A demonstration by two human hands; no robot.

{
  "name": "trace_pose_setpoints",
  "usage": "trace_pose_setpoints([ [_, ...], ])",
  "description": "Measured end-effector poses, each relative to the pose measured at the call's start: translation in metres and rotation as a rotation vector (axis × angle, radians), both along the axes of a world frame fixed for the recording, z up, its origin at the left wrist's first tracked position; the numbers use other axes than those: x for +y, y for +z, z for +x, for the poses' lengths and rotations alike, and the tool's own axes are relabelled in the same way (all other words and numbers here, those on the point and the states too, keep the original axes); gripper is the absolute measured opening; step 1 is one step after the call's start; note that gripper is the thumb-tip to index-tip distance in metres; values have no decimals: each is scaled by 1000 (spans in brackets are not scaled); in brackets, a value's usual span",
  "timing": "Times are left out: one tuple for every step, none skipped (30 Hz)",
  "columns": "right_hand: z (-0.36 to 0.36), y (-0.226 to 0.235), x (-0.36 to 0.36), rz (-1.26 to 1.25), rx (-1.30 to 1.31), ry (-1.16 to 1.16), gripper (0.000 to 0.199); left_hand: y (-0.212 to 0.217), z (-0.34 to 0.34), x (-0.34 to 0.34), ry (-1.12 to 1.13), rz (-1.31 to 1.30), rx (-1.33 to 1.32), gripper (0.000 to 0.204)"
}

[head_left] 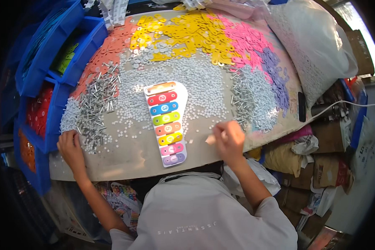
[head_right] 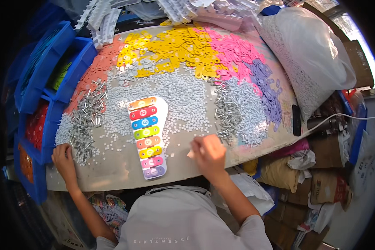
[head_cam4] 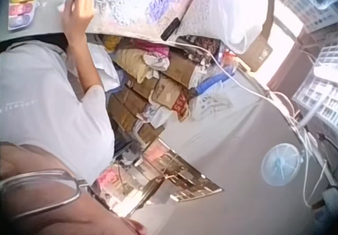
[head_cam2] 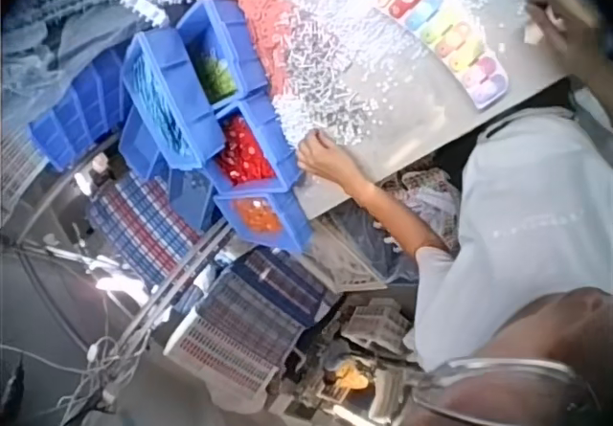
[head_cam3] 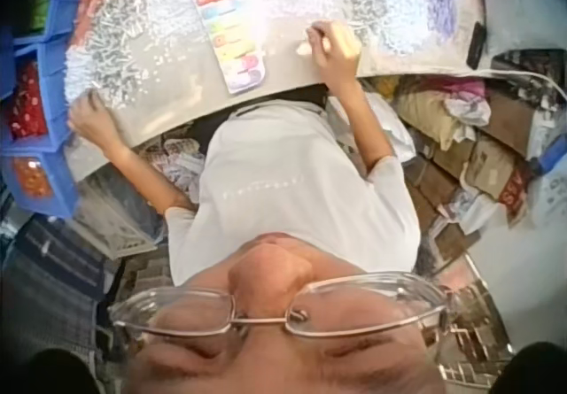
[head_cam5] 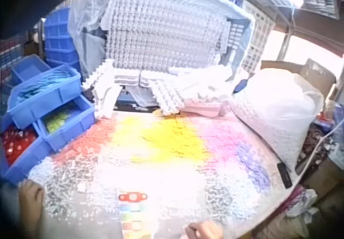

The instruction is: Manually assembling a toy xylophone by placing colored plates onto a plastic frame.

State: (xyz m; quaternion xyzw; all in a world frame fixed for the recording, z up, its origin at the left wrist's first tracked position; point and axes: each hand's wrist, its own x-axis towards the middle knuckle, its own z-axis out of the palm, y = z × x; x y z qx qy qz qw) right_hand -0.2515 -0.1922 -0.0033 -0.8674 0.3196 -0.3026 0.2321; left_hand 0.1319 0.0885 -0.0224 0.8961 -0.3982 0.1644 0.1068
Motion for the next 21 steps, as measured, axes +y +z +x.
trace_pose_setpoints([
  [-5,4,-12,-155,-7,-104,9,1,-1,3,21,29,4,7],
  [-11,12,-24,-175,44,-171,10,1,-2,2,22,20,4,6],
  [-19,19,-35,-193,93,-235,11,0,-2,2,21,21,5,6],
  [-30,20,-47,-220,125,-263,10,0,-3,2,27,13,-12,6],
  [-41,21,-58,-244,155,-285,9,0,-5,4,40,9,-31,6],
  [-52,23,-65,-239,152,-274,9,0,-6,6,51,15,-33,6],
  [-60,25,-70,-216,255,-289,7,1,-8,7,41,13,-51,6],
  [-67,26,-75,-192,357,-297,6,2,-8,10,37,15,-70,6],
  [-76,28,-78,-145,389,-257,5,2,-8,12,64,28,-79,6],
  [-82,30,-78,-98,419,-269,6,2,-7,7,39,11,-64,7],
  [-85,30,-77,-53,451,-273,6,0,-5,5,20,-7,-49,7],
  [-87,31,-74,-51,469,-279,7,-2,-4,1,22,1,-48,7],
  [-89,30,-71,-50,489,-288,7,-2,-3,-4,21,7,-46,7],
  [-90,27,-70,-61,501,-277,8,4,-6,-9,26,8,-30,7],
  [-89,22,-70,-54,489,-249,8,7,-7,-9,52,21,-43,7],
  [-88,20,-69,-39,473,-264,7,6,-7,-10,56,33,-44,6],
  [-85,19,-69,-24,458,-283,7,6,-8,-9,58,43,-44,6],
  [-82,21,-67,-56,492,-267,7,7,-8,-9,57,56,-67,6],
  [-81,20,-67,-56,490,-258,7,8,-8,-8,66,58,-69,6],
  [-80,20,-67,-70,504,-254,6,10,-9,-9,73,76,-70,7],
  [-80,19,-66,-85,520,-252,6,10,-8,-8,78,94,-70,7],
])
